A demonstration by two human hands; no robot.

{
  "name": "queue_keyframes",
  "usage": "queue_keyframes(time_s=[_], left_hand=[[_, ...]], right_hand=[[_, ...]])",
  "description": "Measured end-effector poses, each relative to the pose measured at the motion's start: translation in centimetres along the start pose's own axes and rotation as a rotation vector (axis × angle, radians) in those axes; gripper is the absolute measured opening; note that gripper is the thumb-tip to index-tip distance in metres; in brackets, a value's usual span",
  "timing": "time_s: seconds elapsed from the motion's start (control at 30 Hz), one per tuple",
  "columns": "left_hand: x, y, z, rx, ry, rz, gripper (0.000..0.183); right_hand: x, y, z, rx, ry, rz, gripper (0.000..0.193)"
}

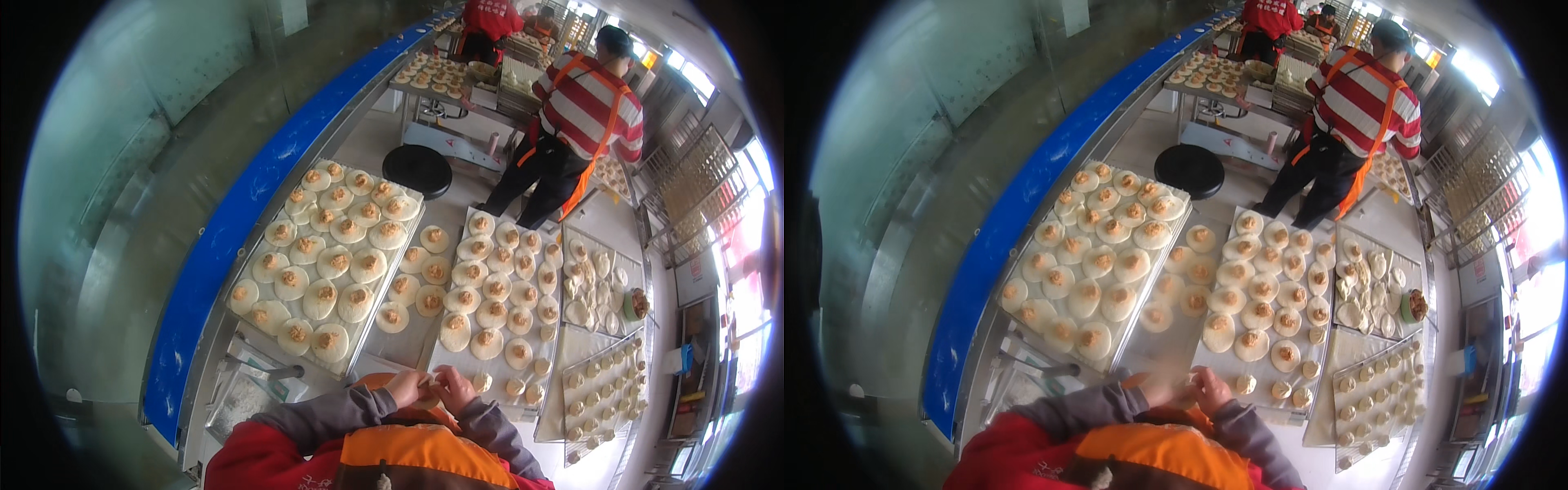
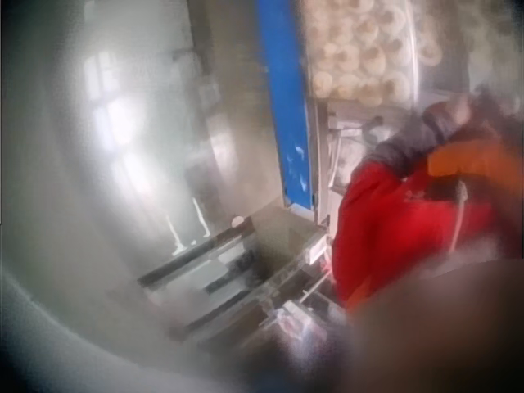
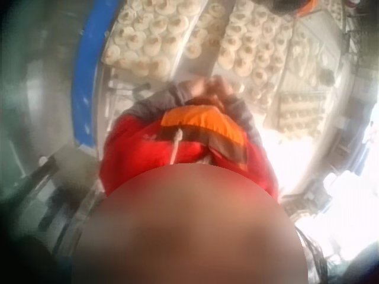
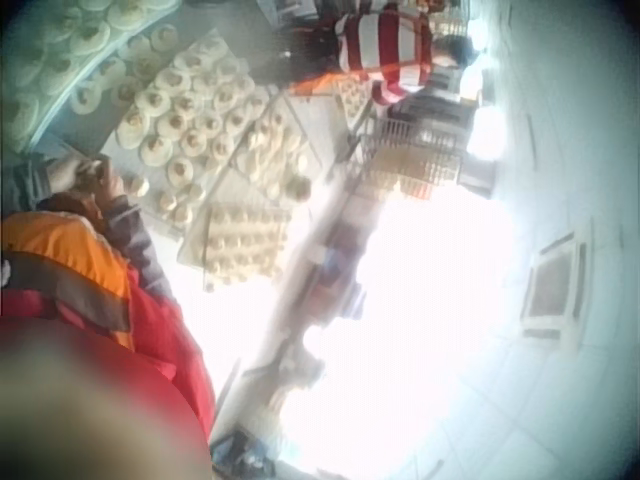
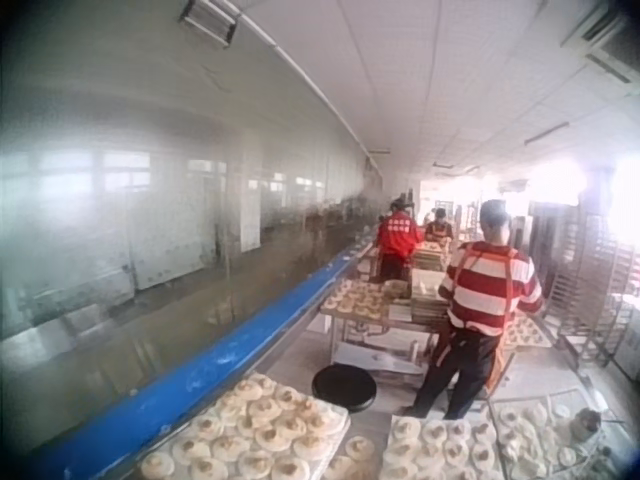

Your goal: The person assembles buns by placing filling onto dough discs, folding and pleating them into buns, and arranging them on trays. The person then carries a tray of finished buns to a large oven and places it inside.

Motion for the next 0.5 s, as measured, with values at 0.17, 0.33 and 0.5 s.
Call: queue_keyframes(time_s=[0.17, 0.33, 0.5], left_hand=[[1.2, -1.2, -0.7, 0.192, -0.869, 0.166, 0.043], [3.6, -3.4, -3.0, 0.511, -0.794, 0.32, 0.03], [3.6, -1.7, -4.0, 0.255, -0.199, 0.435, 0.016]], right_hand=[[0.4, 0.2, 0.5, 0.143, -0.156, -0.134, 0.009], [0.7, 0.4, 0.9, 0.215, -0.078, -0.066, 0.015], [-0.1, 0.2, 1.8, 0.445, -0.302, 0.022, 0.016]])
Point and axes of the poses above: each hand's wrist, its own y-axis towards the middle knuckle, its own x-axis out of the back of the hand, z = x × y, the point moved 4 cm from there along y, towards the middle knuckle, and after that the axes turned 8 degrees about x, right-handed, at the moved point
